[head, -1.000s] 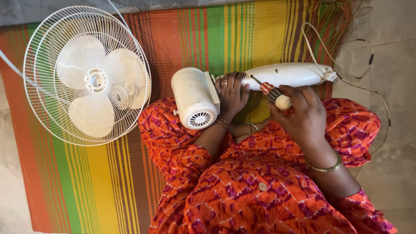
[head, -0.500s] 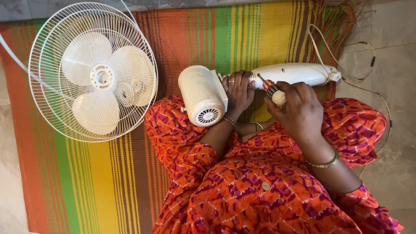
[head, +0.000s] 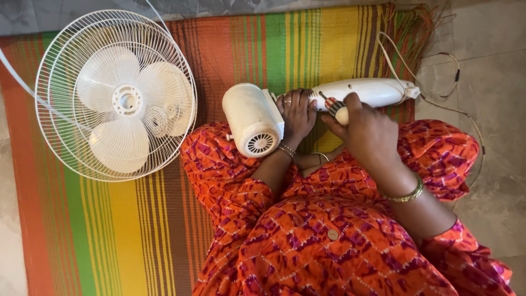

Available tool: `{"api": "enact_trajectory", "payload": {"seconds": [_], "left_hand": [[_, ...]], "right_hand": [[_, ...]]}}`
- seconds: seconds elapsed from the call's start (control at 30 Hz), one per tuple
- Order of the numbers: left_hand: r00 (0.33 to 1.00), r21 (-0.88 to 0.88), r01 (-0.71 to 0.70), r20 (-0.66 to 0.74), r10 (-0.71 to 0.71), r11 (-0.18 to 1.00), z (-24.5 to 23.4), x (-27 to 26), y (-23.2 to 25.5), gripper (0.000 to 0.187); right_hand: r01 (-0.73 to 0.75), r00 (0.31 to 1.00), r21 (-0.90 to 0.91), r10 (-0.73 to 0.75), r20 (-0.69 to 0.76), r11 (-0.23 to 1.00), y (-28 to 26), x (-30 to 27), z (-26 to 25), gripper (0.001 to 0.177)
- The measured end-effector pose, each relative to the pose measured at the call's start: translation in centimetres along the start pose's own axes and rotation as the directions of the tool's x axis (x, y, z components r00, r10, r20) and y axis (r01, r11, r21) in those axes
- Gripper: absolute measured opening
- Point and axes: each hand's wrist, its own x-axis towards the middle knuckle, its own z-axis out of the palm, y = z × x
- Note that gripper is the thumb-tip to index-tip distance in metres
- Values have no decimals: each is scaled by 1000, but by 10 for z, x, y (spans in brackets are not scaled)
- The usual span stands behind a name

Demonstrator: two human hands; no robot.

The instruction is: The person disassembles a white pedestal fan, removing the front grill and fan blades. They then use a screwdriver to loosen screws on the fan's motor housing.

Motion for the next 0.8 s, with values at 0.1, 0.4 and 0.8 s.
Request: {"api": "enact_trajectory", "payload": {"seconds": [0.1,0.4,0.8], "left_hand": [[999,26,3,53,-4,1000,-2,-1,-2,40],[985,-328,-114,87,150,938,-33,-7,27,69],[945,-473,-19,280,170,881,-70,51,45,43]], "right_hand": [[134,991,91,-132,-27,987,6,8,-7,48],[230,973,161,-227,-37,960,20,15,-12,34],[275,960,363,-235,-149,890,31,10,-8,49]]}}
